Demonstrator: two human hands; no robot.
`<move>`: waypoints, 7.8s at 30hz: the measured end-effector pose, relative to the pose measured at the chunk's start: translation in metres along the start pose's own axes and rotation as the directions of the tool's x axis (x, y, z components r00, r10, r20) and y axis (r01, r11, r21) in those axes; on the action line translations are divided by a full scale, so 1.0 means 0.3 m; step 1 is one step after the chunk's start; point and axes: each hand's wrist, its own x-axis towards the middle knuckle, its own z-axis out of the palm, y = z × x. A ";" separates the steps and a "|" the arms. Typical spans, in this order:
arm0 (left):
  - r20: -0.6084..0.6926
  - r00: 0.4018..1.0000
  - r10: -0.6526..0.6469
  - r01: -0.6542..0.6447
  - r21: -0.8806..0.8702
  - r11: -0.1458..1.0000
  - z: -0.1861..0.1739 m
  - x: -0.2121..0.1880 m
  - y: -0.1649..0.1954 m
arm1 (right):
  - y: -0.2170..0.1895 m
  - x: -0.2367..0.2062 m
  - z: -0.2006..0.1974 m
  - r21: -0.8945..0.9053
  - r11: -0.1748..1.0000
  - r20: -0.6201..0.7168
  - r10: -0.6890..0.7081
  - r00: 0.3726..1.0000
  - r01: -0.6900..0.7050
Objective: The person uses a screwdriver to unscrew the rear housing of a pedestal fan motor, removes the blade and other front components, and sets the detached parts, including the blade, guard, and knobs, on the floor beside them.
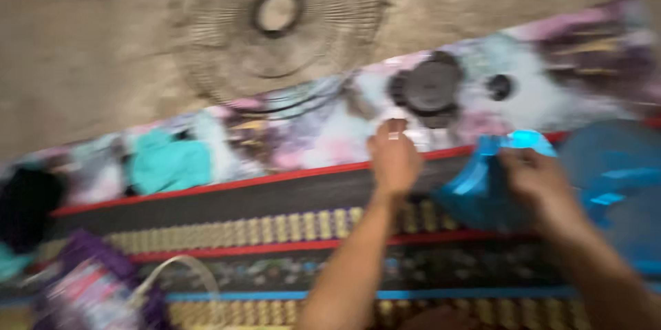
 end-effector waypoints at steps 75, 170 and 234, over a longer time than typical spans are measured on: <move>0.131 0.575 0.808 -0.659 -0.511 0.552 0.075 -0.741 0.965 | 0.589 -0.802 -0.639 0.266 0.963 -0.689 0.227 0.689 -0.052; 0.455 0.693 -0.560 0.589 -0.805 0.076 -0.304 0.207 -0.776 | -0.171 0.161 0.540 -0.486 0.872 -0.094 -0.110 0.989 0.051; 0.342 0.924 -0.169 0.369 -0.686 0.627 -0.152 0.419 -0.565 | -0.263 0.101 0.382 -0.353 0.935 -0.400 -0.167 0.901 0.016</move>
